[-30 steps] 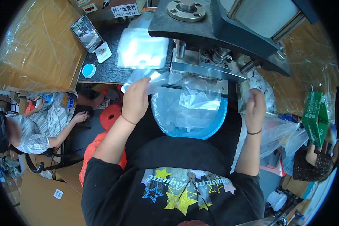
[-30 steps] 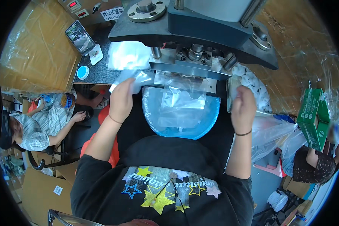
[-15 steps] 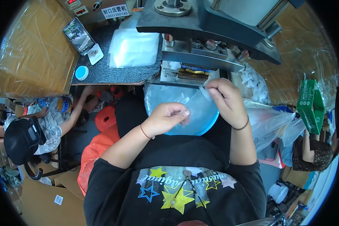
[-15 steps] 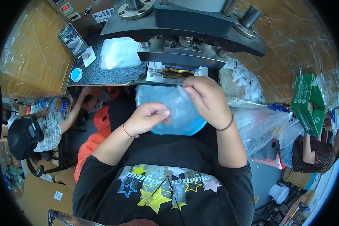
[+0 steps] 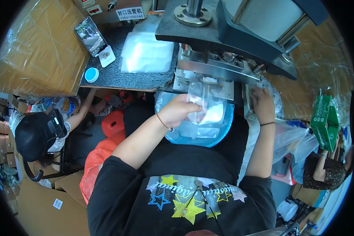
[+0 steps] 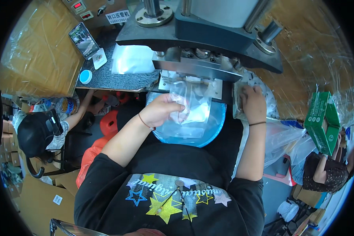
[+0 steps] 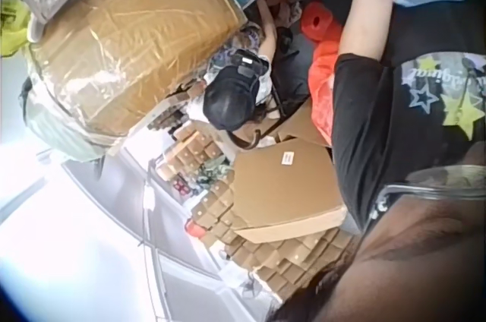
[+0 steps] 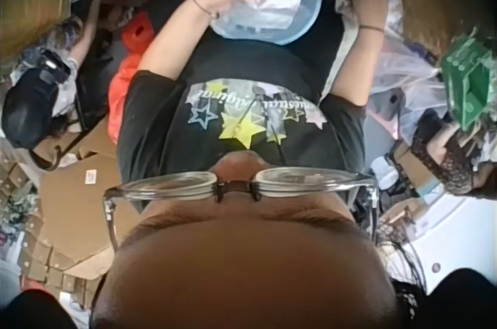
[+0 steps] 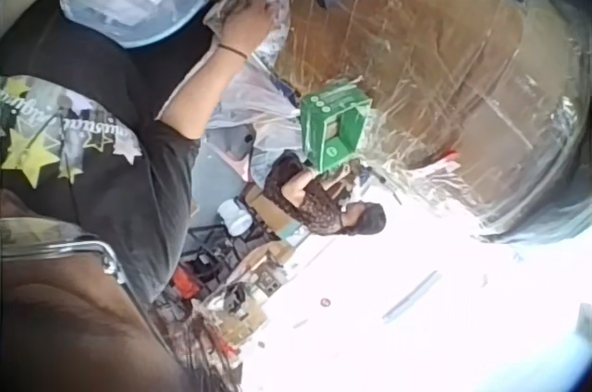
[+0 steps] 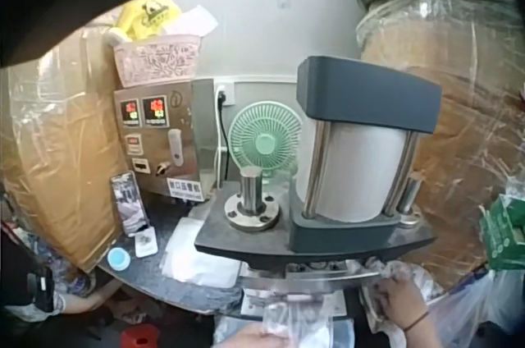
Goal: The person is sealing small plastic bags using a desktop heat sealing machine at a factory workstation.
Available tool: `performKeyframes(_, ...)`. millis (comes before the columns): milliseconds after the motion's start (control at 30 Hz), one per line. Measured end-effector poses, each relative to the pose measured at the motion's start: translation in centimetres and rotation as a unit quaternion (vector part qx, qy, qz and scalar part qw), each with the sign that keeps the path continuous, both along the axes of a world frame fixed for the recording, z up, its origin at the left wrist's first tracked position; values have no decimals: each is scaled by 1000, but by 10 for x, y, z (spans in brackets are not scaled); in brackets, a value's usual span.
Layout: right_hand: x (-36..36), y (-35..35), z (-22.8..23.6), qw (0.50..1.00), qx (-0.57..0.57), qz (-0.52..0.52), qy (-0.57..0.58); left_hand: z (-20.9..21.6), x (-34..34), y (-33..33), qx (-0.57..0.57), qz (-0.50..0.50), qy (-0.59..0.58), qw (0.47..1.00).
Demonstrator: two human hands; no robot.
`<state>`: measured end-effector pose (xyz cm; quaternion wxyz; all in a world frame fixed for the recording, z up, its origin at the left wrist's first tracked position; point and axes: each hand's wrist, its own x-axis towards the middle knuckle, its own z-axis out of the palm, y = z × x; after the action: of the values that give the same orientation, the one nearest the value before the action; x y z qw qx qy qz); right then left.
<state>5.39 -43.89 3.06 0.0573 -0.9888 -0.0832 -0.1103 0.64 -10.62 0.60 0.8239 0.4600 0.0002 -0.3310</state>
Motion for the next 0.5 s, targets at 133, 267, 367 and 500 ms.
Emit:
performKeyframes(133, -3, 8, -7, 996, 86, -11, 15, -11, 7, 1, 24, 37, -23, 999)
performKeyframes(267, -4, 1, -18, 993, 111, -25, -35, -17, 36, 47, 381, 339, -337, 792)
performKeyframes(367, -6, 1, -13, 990, 125, -29, -54, 1, 50, 98, 693, 236, -501, 462)
performKeyframes(500, -23, 0, -1, 974, 213, -20, -72, 2, 11, 94, 695, 75, -549, 458)
